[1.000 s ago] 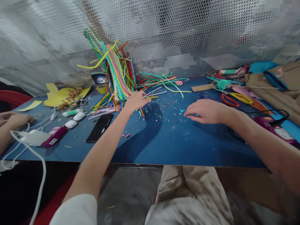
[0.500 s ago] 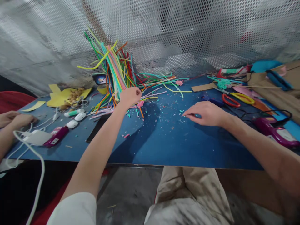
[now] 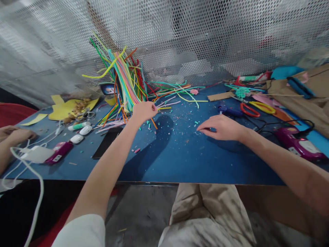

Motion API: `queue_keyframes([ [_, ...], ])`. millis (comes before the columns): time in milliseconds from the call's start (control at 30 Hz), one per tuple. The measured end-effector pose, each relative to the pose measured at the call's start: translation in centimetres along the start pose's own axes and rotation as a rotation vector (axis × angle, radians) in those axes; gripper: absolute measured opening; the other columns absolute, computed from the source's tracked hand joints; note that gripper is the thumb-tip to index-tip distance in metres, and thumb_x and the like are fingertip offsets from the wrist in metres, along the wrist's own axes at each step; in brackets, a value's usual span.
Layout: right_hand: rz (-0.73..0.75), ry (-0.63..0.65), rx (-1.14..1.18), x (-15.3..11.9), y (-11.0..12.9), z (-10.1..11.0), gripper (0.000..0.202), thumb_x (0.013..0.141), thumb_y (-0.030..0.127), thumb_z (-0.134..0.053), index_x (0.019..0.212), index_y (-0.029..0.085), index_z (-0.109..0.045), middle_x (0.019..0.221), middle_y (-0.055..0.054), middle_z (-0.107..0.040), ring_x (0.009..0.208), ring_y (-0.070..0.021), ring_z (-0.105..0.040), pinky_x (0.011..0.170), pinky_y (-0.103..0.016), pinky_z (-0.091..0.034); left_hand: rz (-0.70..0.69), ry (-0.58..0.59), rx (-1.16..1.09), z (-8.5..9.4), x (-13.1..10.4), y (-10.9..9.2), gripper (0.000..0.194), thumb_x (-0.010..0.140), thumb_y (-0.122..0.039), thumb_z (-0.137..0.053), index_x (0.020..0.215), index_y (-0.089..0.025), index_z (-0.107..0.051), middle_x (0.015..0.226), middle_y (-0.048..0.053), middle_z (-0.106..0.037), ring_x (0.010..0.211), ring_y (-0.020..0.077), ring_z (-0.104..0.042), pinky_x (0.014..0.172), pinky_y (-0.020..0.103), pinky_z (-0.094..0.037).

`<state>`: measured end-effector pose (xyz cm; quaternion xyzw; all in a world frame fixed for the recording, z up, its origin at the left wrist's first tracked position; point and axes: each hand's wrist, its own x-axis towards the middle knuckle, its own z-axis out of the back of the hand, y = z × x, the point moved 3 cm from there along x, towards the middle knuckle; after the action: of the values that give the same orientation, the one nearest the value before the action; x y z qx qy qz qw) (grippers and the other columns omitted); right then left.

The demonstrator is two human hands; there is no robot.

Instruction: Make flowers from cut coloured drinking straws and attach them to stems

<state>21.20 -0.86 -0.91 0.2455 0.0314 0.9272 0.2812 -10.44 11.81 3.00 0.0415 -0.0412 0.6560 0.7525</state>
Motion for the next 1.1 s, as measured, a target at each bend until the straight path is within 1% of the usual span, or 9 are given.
queue_keyframes([
  [167,0.000,-0.056,-0.002,0.0,0.2,0.1,0.023,0.095,0.027,-0.054,0.107,0.025,-0.074,0.095,0.001,-0.078,0.079,-0.0165,-0.071,0.076,-0.032,-0.053,-0.147,-0.021,-0.306,4.0,-1.8,-0.9,0.030,0.088,-0.045,-0.059,0.101,-0.021,-0.071,0.102,0.006,-0.073,0.095,0.0213,-0.066,0.088,0.036,-0.051],
  [267,0.057,-0.182,-0.029,0.2,1.1,0.5,0.027,0.093,0.023,-0.056,0.116,0.025,-0.070,0.107,-0.003,-0.076,0.092,-0.0194,-0.070,0.085,-0.036,-0.053,-0.301,0.114,-0.640,4.6,-4.0,-3.5,0.031,0.092,-0.044,-0.056,0.105,-0.018,-0.068,0.092,0.006,-0.073,0.082,0.0157,-0.066,0.082,0.033,-0.052],
  [400,0.103,-0.340,-0.212,0.4,2.4,1.1,0.051,0.091,0.023,-0.060,0.141,0.027,-0.053,0.139,-0.007,-0.061,0.125,-0.0279,-0.058,0.104,-0.049,-0.045,-0.460,0.376,-0.971,3.1,-6.8,-7.9,0.028,0.088,-0.041,-0.064,0.103,-0.018,-0.067,0.092,0.005,-0.073,0.074,0.0134,-0.065,0.075,0.031,-0.053],
  [500,0.110,-0.363,-0.281,0.6,2.4,1.1,0.061,0.092,0.029,-0.060,0.150,0.025,-0.041,0.144,-0.010,-0.057,0.134,-0.0311,-0.050,0.110,-0.053,-0.040,-0.514,0.545,-1.157,1.4,-7.9,-10.4,0.025,0.088,-0.037,-0.066,0.104,-0.017,-0.065,0.094,0.004,-0.072,0.075,0.0118,-0.065,0.074,0.028,-0.051],
  [600,0.132,-0.308,-0.274,0.6,1.6,0.7,0.056,0.094,0.032,-0.059,0.147,0.020,-0.045,0.132,-0.012,-0.065,0.125,-0.0288,-0.058,0.108,-0.050,-0.042,-0.507,0.602,-1.252,0.0,-8.3,-11.7,0.025,0.086,-0.037,-0.070,0.100,-0.016,-0.066,0.093,0.003,-0.071,0.076,0.0099,-0.063,0.070,0.024,-0.047],
  [733,0.163,-0.297,-0.186,0.4,1.0,0.4,0.030,0.097,0.027,-0.057,0.126,0.021,-0.062,0.104,-0.006,-0.074,0.095,-0.0194,-0.067,0.093,-0.039,-0.049,-0.502,0.642,-1.303,-1.3,-8.6,-12.1,0.029,0.091,-0.043,-0.063,0.102,-0.017,-0.065,0.093,0.005,-0.071,0.074,0.0110,-0.063,0.067,0.025,-0.047],
  [833,0.130,-0.316,-0.144,0.3,1.0,0.5,0.019,0.097,0.027,-0.059,0.113,0.023,-0.068,0.094,-0.002,-0.075,0.081,-0.0160,-0.065,0.076,-0.032,-0.048,-0.541,0.500,-1.246,-1.8,-8.5,-11.5,0.034,0.096,-0.048,-0.054,0.098,-0.016,-0.066,0.090,0.005,-0.070,0.073,0.0109,-0.062,0.068,0.025,-0.048],
  [967,0.054,-0.317,-0.218,0.3,1.1,0.6,0.018,0.096,0.028,-0.060,0.109,0.024,-0.072,0.091,-0.001,-0.076,0.076,-0.0154,-0.062,0.071,-0.032,-0.043,-0.549,0.061,-1.063,-1.8,-8.6,-10.3,0.037,0.100,-0.049,-0.046,0.103,-0.017,-0.066,0.091,0.005,-0.072,0.077,0.0125,-0.064,0.072,0.027,-0.051],
  [1100,0.006,-0.305,-0.256,0.4,1.0,0.4,0.017,0.096,0.029,-0.060,0.106,0.023,-0.073,0.090,0.000,-0.077,0.076,-0.0158,-0.063,0.072,-0.032,-0.045,-0.706,-0.356,-0.798,-1.7,-9.5,-10.2,0.049,0.087,-0.048,-0.069,0.126,-0.020,-0.059,0.120,0.009,-0.070,0.100,0.0179,-0.066,0.090,0.035,-0.052],
])
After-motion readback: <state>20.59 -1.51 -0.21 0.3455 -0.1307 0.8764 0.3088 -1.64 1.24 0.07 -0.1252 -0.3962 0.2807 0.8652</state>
